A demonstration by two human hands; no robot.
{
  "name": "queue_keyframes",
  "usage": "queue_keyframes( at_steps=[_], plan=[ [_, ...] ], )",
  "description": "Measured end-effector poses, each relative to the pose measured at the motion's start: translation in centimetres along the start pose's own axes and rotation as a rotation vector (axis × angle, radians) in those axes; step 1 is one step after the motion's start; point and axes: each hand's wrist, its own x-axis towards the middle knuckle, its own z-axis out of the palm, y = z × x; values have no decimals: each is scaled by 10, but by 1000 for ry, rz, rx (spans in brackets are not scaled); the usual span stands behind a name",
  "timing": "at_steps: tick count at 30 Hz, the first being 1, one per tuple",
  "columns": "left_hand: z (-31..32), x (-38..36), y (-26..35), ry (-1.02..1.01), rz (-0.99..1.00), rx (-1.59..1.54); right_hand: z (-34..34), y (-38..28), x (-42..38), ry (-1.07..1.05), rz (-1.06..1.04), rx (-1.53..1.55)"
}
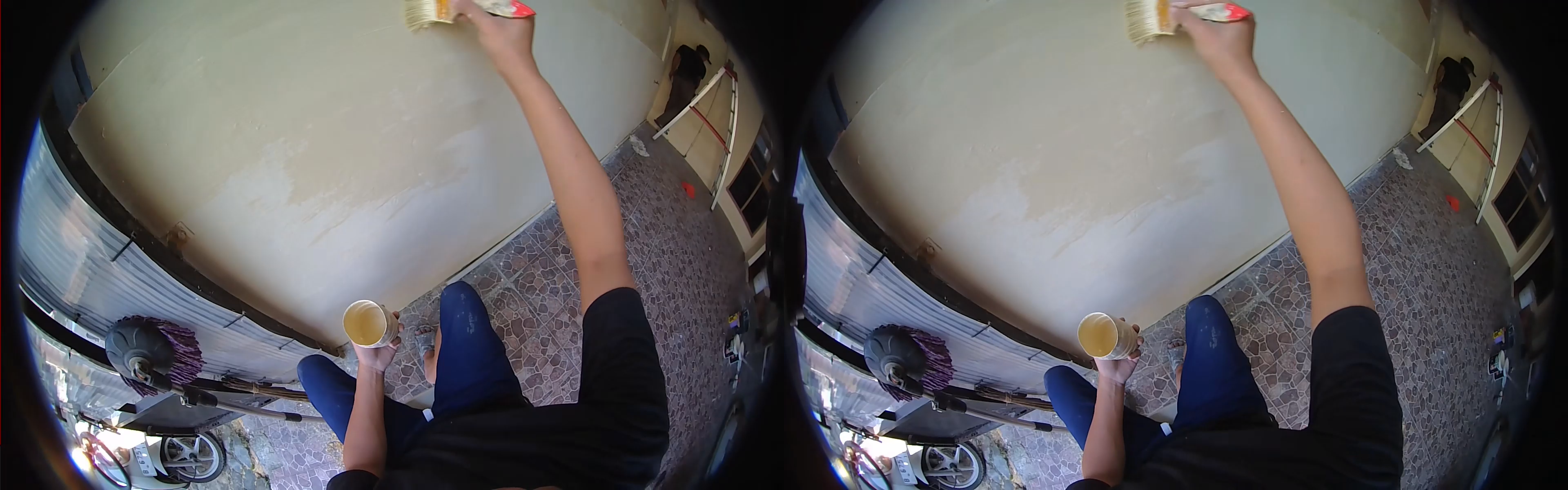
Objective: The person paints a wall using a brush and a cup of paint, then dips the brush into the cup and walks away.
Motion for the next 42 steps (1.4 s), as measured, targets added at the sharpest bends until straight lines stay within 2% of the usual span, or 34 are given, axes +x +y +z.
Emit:
queue_keyframes(
  at_steps=[4,5,7,8,10,12,14,18,24,26,27,29,30,32,33,37,38,40,42],
  plan=[
    [8,1,-7,40,-19,10,-89,28,27,269,23,-240],
    [13,1,-9,40,-17,17,-105,34,31,275,23,-235],
    [29,2,-13,70,-39,26,-123,45,36,432,-8,-476],
    [36,3,-14,62,-38,34,-106,25,23,492,-23,-619],
    [56,5,-20,71,-28,10,-66,18,9,467,-67,-608],
    [69,8,-25,86,-21,-37,-6,6,-13,404,-275,-698],
    [83,11,-28,71,-12,-41,66,-14,-42,356,-480,-612],
    [94,11,-22,40,-12,-64,165,-58,-108,151,-498,-454],
    [102,-4,-7,93,43,-64,226,-115,-155,-86,-482,-126],
    [104,-12,-2,110,77,-56,229,-121,-153,-174,-348,84],
    [105,-17,0,120,85,-57,228,-114,-145,-111,-349,152],
    [104,-28,7,129,109,-61,207,-89,-124,-49,-370,88],
    [101,-35,10,129,115,-51,186,-74,-113,-67,-316,41],
    [94,-43,17,125,138,-54,143,-45,-100,-54,-45,115],
    [89,-49,21,132,149,-45,120,-31,-94,14,-107,85],
    [69,-68,35,146,204,-42,43,-5,-88,287,-54,-131],
    [69,-72,37,158,222,-32,42,-8,-92,272,-52,-126],
    [61,-76,44,164,245,-31,41,-21,-105,347,-233,-610],
    [55,-81,48,195,260,-21,74,-25,-128,273,-285,-548]
  ],
)
